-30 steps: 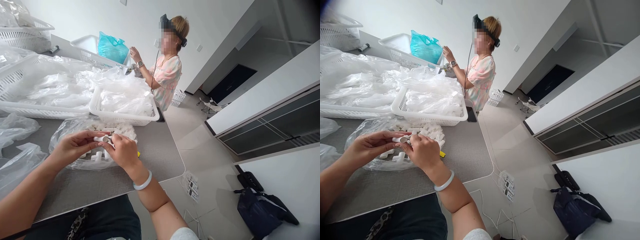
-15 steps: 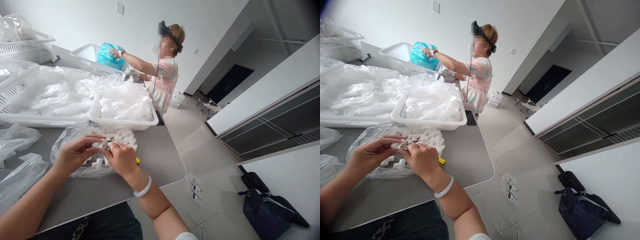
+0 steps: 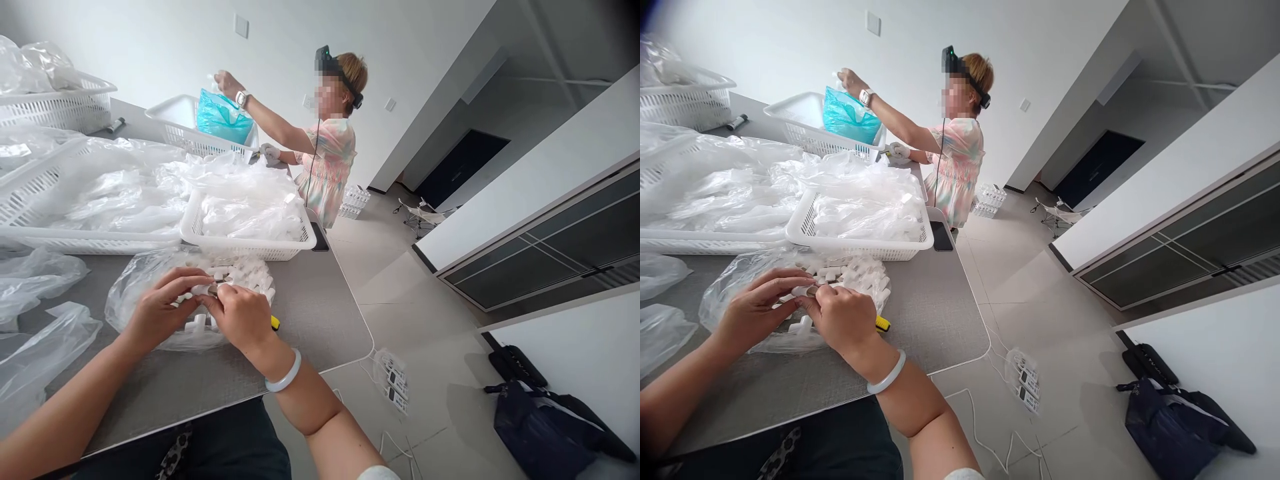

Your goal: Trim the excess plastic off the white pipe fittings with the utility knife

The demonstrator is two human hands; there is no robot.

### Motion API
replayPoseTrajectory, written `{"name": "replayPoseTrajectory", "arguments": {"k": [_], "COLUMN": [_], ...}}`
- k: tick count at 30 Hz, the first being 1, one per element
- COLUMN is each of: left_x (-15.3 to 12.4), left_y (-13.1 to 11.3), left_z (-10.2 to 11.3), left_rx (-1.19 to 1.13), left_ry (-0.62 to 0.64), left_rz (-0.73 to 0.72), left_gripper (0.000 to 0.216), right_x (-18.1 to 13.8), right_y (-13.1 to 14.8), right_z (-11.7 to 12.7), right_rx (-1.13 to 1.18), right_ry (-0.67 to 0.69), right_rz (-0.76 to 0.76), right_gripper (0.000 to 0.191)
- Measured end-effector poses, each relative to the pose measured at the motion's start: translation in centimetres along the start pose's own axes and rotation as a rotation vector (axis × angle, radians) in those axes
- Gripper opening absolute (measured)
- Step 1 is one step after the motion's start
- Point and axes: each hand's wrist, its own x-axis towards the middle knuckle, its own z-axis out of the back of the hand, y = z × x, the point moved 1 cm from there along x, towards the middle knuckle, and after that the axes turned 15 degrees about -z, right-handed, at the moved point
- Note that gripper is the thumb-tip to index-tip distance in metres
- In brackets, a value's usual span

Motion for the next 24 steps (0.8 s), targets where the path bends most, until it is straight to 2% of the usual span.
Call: {"name": "replayPoseTrajectory", "arguments": {"k": [3, 7, 11, 13, 16, 20, 24], "left_x": [-0.2, -0.1, 0.3, 0.5, 0.4, -1.0, -1.9], "left_y": [0.0, -0.2, -0.2, -0.1, 0.3, 1.7, 2.8], "left_z": [-0.2, -0.4, -0.3, -0.1, 0.1, 0.0, 0.0], "left_rx": [0.001, -0.088, -0.447, -0.603, -0.723, -0.801, -0.843], "left_ry": [-0.004, -0.050, -0.095, -0.110, -0.143, -0.155, -0.102], "left_rz": [0.091, 0.276, 0.589, 0.683, 0.753, 0.837, 0.862], "left_gripper": [0.017, 0.020, 0.032, 0.038, 0.047, 0.048, 0.055], "right_x": [-0.1, -0.2, -0.2, -0.2, 0.0, 0.2, 0.3], "right_y": [0.0, -0.2, -0.9, -1.3, -1.7, -1.9, -2.0], "right_z": [-0.3, -0.3, 0.4, 0.8, 0.9, 0.8, 0.7], "right_rx": [0.009, 0.042, 0.110, 0.145, 0.181, 0.195, 0.194], "right_ry": [-0.053, -0.034, -0.042, -0.042, -0.006, 0.034, 0.069], "right_rz": [-0.024, -0.006, -0.021, -0.017, 0.004, 0.034, 0.045], "right_gripper": [0.052, 0.052, 0.048, 0.042, 0.037, 0.039, 0.043]}}
